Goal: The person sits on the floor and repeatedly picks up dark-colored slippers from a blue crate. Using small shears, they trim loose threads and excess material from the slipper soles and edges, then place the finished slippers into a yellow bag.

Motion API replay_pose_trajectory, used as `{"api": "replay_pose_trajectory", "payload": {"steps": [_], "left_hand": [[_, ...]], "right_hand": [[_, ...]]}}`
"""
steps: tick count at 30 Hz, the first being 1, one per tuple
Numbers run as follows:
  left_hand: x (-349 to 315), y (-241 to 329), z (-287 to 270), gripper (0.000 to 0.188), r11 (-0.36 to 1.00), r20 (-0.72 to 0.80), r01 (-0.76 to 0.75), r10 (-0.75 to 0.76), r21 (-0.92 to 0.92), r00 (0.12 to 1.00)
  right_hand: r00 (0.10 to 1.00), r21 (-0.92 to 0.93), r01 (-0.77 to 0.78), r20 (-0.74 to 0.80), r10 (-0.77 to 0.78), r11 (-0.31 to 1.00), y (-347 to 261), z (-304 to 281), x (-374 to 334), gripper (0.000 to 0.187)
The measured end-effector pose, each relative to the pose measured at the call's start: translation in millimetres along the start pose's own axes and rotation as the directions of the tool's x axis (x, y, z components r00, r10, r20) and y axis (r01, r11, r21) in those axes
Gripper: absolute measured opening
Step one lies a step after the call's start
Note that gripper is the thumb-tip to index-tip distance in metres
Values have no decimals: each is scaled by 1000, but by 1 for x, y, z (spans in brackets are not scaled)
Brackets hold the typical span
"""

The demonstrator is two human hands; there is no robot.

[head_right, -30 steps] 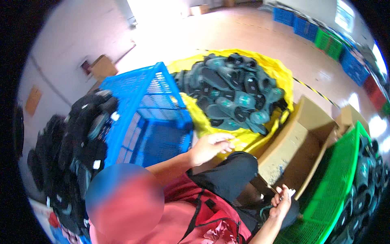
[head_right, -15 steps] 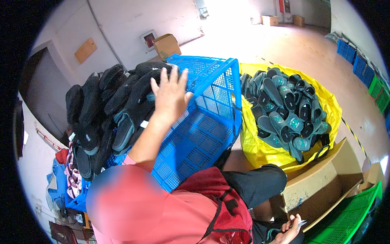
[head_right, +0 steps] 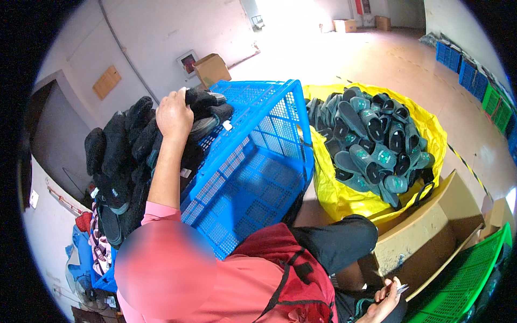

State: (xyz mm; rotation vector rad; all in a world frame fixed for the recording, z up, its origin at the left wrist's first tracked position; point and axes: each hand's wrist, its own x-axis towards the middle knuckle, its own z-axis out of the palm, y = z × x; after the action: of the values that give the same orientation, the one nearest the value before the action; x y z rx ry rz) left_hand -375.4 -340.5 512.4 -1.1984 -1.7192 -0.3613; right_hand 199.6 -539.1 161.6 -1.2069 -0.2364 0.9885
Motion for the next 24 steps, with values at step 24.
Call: {"api": "replay_pose_trajectory", "payload": {"steps": [24], "left_hand": [[5, 66, -57, 39, 716, -290, -537, 451, -446, 844]], "right_hand": [[1000, -31, -2, 19, 3, 1000, -1, 4, 0, 29]]}}
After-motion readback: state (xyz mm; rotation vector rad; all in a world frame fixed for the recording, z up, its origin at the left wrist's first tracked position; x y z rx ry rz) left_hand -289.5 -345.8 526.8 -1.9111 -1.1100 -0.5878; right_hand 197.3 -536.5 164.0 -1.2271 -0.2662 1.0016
